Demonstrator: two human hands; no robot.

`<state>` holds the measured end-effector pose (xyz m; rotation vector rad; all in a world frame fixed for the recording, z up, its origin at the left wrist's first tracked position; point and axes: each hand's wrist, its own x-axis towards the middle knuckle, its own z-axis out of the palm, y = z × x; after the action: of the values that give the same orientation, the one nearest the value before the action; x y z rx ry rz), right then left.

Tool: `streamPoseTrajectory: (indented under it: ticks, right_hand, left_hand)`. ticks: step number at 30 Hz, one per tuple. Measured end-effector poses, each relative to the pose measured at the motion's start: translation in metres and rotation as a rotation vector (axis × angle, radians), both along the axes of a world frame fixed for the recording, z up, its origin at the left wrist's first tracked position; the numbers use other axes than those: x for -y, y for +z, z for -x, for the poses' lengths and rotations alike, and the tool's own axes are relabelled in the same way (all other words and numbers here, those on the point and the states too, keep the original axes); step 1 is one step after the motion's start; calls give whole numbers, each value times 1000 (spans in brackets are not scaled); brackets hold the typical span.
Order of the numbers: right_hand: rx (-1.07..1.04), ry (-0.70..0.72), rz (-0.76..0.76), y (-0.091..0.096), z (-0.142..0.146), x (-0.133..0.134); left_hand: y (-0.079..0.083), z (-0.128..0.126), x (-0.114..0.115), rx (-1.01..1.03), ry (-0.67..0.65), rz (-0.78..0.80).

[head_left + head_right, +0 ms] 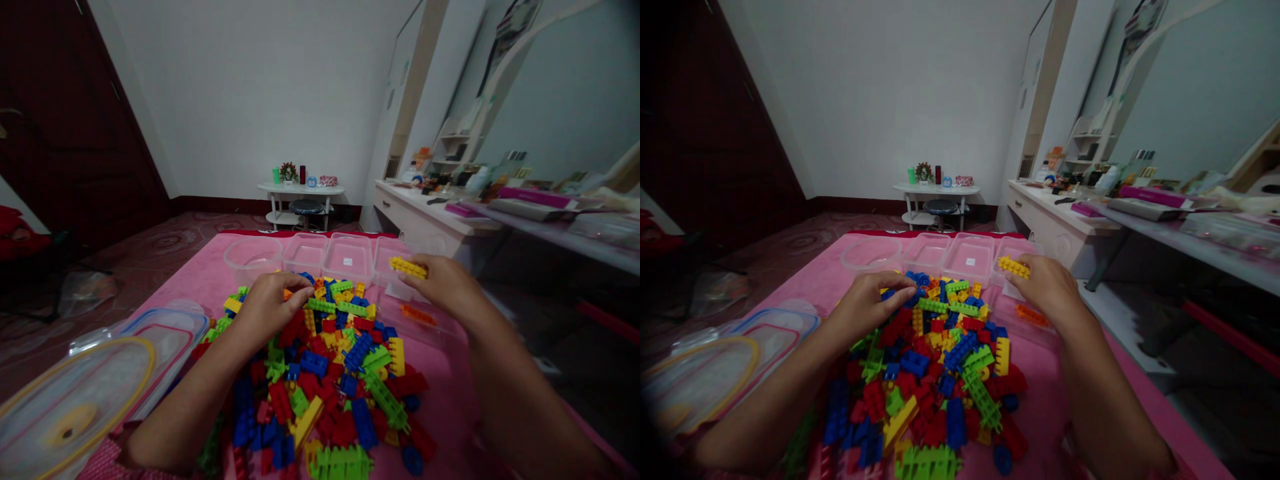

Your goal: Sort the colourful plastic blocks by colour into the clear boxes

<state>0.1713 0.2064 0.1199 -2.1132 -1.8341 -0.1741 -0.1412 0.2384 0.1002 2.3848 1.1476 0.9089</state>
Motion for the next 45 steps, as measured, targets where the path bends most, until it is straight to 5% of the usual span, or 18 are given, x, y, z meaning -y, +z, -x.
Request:
streamPoseTrajectory:
  ticks: [5, 11, 18, 27, 37, 45]
  right_hand:
    - [-177, 211, -12, 6, 53, 8]
    - [-326, 472, 115, -27, 103, 8]
    - [-161, 402, 33, -39, 95, 0]
    - [-88, 354, 120, -70, 97, -18]
    - [-209, 403, 23, -67, 115, -39]
    - [-322, 466, 168, -72, 127, -83]
  left_hand:
    - [-2, 4, -4, 1, 22, 0]
    - [-5, 19, -16, -47, 30, 67]
    - [-11, 30, -28, -160, 79, 89]
    - [-45, 27, -44, -285, 109, 5]
    - [-46, 24, -45, -406, 132, -12]
    - [-42, 20, -40, -385, 90, 22]
